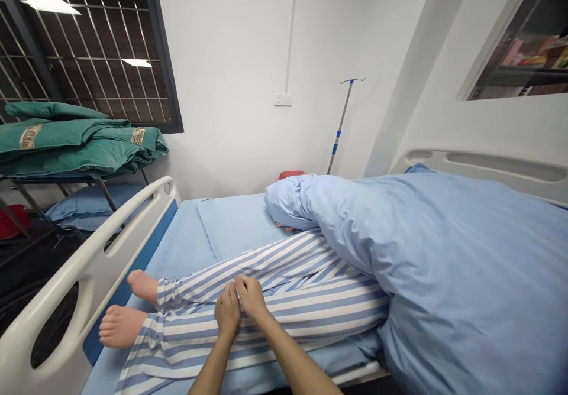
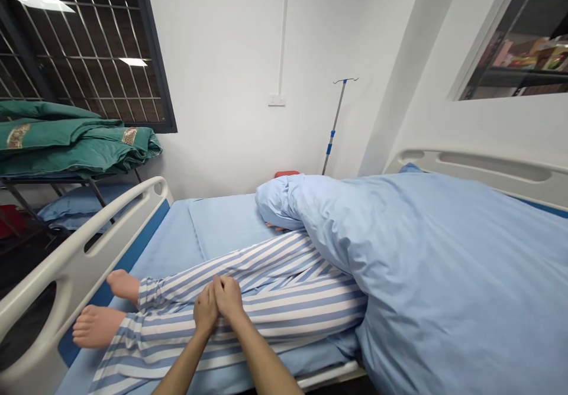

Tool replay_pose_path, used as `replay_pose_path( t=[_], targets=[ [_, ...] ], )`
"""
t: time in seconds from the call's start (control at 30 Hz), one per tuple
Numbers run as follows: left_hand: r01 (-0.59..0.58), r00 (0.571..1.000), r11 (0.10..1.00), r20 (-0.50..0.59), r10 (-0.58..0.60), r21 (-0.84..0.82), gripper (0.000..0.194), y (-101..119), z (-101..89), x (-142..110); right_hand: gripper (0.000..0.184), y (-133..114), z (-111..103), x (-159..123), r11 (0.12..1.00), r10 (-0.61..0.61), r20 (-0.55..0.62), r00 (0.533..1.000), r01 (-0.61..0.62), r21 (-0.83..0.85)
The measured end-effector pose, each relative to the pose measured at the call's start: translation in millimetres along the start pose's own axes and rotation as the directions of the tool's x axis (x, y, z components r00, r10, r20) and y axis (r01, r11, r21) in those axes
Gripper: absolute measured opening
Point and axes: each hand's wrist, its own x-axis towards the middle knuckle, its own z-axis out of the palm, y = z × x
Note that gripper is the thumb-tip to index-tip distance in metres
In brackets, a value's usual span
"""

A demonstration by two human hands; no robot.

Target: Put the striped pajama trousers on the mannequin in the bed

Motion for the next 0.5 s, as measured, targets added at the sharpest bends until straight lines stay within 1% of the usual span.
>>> replay_pose_path(
  t=[0.07,0.17,0.23,0.4,0.5],
  targets=[
    [0.038,0.999,0.999,0.004,-0.038,-0.003,0.039,2.4,-0.4,-1.0,0.045,2.7,-5.3,0.6,1.000,-0.011,-0.015,1.000,0.010,-0.011],
    [0.068,0.998,0.998,0.007,-0.068,0.003,0.041,4.5,0.2,-1.8,0.046,13.9,-3.0,-6.7,1.000,0.006,-0.083,0.997,-0.008,-0.028],
    [0.050,0.999,0.998,0.007,-0.051,0.032,0.038,4.2,2.6,-2.4,0.045,21.9,1.3,-13.4,0.999,0.010,-0.110,0.994,-0.015,-0.044],
    [0.030,1.000,0.985,0.000,-0.030,0.169,0.034,4.2,9.0,-6.5,0.043,31.5,3.6,-17.8,1.000,0.011,-0.102,0.995,-0.012,-0.003],
    [0.000,0.999,0.975,0.051,-0.012,0.221,0.035,8.1,5.4,-7.4,0.043,33.0,1.6,-15.7,0.999,0.024,-0.127,0.992,-0.021,0.025]
  ],
)
